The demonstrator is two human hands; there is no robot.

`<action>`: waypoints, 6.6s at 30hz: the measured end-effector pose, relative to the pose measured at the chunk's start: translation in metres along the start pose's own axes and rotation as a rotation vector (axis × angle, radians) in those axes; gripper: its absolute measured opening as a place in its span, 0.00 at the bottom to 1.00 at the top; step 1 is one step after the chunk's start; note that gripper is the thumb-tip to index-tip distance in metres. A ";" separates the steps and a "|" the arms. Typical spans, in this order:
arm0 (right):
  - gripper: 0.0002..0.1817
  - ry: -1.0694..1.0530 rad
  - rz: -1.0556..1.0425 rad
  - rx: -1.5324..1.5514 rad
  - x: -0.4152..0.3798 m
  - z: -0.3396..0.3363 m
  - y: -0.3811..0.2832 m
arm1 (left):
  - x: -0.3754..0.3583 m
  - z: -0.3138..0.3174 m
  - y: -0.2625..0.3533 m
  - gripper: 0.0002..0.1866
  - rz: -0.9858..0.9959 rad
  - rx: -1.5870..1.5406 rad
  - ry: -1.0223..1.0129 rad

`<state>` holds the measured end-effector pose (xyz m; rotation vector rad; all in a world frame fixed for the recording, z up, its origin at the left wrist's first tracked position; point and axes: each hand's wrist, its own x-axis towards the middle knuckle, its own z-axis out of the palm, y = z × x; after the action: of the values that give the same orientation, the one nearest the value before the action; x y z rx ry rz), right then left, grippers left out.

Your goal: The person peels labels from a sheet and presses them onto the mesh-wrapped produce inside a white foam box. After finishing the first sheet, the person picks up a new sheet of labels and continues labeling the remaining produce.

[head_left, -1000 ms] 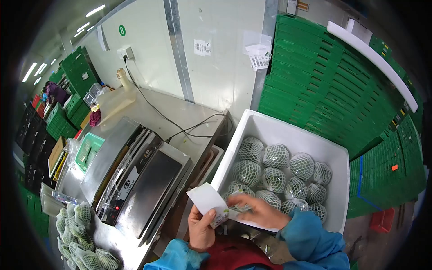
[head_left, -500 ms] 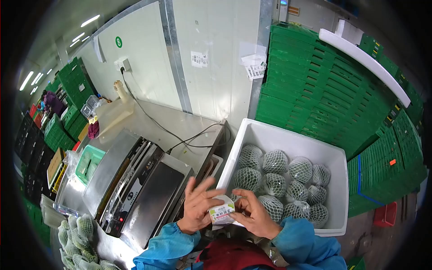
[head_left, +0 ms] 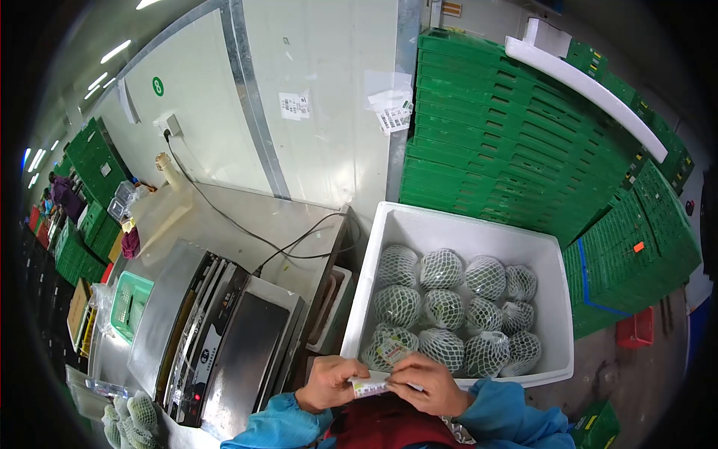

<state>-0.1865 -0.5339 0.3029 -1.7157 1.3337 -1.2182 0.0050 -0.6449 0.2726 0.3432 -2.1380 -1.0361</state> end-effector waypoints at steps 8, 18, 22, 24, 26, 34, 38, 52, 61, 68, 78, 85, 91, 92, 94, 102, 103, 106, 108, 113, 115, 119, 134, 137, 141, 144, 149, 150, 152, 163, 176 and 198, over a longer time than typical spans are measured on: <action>0.06 0.405 0.407 0.318 0.058 -0.060 0.053 | -0.013 -0.008 -0.008 0.08 -0.213 0.175 0.054; 0.21 0.029 0.539 -0.433 0.084 -0.033 0.171 | 0.017 -0.036 -0.006 0.16 0.282 0.285 0.057; 0.26 0.118 0.448 -0.808 0.085 -0.036 0.139 | 0.045 -0.036 0.004 0.06 0.219 0.367 0.078; 0.26 0.061 0.390 -0.369 0.084 -0.037 0.094 | 0.052 -0.035 -0.007 0.06 0.152 0.314 0.125; 0.23 -0.054 0.332 0.364 0.074 -0.026 0.044 | 0.046 -0.022 -0.019 0.06 -0.270 -0.409 0.247; 0.10 -0.003 0.375 0.152 0.072 -0.008 0.005 | 0.087 -0.032 -0.029 0.22 0.209 0.444 0.457; 0.07 0.094 0.285 0.032 0.073 -0.001 0.010 | 0.089 -0.044 -0.037 0.19 0.409 0.359 0.055; 0.04 0.260 0.096 0.076 0.085 -0.045 0.025 | 0.063 -0.040 -0.037 0.11 -0.049 0.339 -0.141; 0.11 0.316 0.580 0.200 0.157 -0.067 0.258 | 0.048 -0.054 -0.029 0.09 0.009 0.570 0.136; 0.29 0.149 0.663 -0.666 0.160 -0.053 0.210 | 0.060 -0.052 -0.027 0.06 0.129 0.561 0.133; 0.23 -0.072 0.352 0.778 0.109 -0.020 0.032 | 0.112 -0.015 -0.037 0.08 -0.206 -0.261 0.447; 0.17 0.048 0.414 0.879 0.092 -0.047 0.049 | 0.132 -0.002 -0.057 0.10 0.149 0.076 0.164; 0.17 0.064 0.390 0.615 0.085 -0.044 0.065 | 0.125 0.001 -0.060 0.13 -0.183 -0.168 0.099; 0.16 0.075 0.376 0.515 0.084 -0.043 0.067 | 0.122 0.000 -0.067 0.13 -0.059 -0.008 0.028; 0.15 0.137 0.357 0.505 0.084 -0.043 0.055 | 0.135 0.000 -0.059 0.11 0.057 0.065 0.091; 0.09 0.195 0.086 0.137 0.075 -0.055 0.046 | 0.118 -0.002 -0.040 0.10 -0.186 -0.082 -0.033; 0.08 0.208 0.106 0.184 0.073 -0.055 0.049 | 0.117 0.001 -0.040 0.10 -0.175 -0.109 0.000; 0.08 0.180 0.356 0.478 0.068 -0.058 0.056 | 0.108 0.002 -0.051 0.10 -0.220 -0.044 -0.080; 0.07 0.274 0.107 0.540 0.068 -0.059 0.066 | 0.107 0.004 -0.048 0.10 -0.232 -0.040 -0.059; 0.07 0.669 0.399 0.470 0.081 -0.140 0.170 | 0.109 -0.009 -0.038 0.11 -0.051 0.442 -0.009; 0.12 0.536 0.627 0.348 0.072 -0.148 0.210 | 0.109 -0.013 -0.030 0.10 0.076 0.551 0.033; 0.20 0.421 0.578 -0.047 0.064 -0.141 0.288 | 0.104 -0.021 -0.022 0.12 0.045 0.510 -0.038; 0.27 -0.093 0.387 0.758 0.056 -0.072 0.047 | 0.132 0.021 -0.030 0.03 -0.011 0.188 0.030; 0.21 0.005 0.426 0.644 0.049 -0.073 0.050 | 0.142 0.030 -0.031 0.05 0.163 0.236 0.072; 0.16 0.181 0.376 0.750 0.038 -0.072 0.042 | 0.134 0.045 -0.019 0.05 -0.119 -0.186 0.041; 0.11 0.206 0.382 0.686 0.035 -0.073 0.039 | 0.126 0.042 -0.025 0.06 -0.127 -0.075 -0.015; 0.06 0.380 0.147 0.325 0.020 -0.083 0.048 | 0.111 0.035 -0.020 0.11 -0.212 0.098 0.004; 0.07 0.411 0.254 0.308 0.018 -0.102 0.043 | 0.109 0.031 -0.021 0.13 -0.152 0.202 0.017; 0.12 0.539 0.351 0.300 0.024 -0.141 0.048 | 0.101 0.018 -0.032 0.13 -0.046 0.168 0.065; 0.19 0.169 0.748 -0.098 -0.006 -0.120 0.217 | 0.100 -0.008 0.005 0.10 0.145 0.425 -0.084; 0.26 0.047 0.289 0.486 0.024 -0.071 0.027 | 0.126 0.048 -0.010 0.10 0.047 -0.110 0.088; 0.09 0.695 0.562 0.225 -0.004 -0.219 0.153 | 0.114 0.075 -0.042 0.13 -0.186 -0.165 -0.038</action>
<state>-0.4462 -0.5611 0.2457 -0.6779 1.8150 -1.5892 -0.1312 -0.6876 0.2661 0.4519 -2.0660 -1.3255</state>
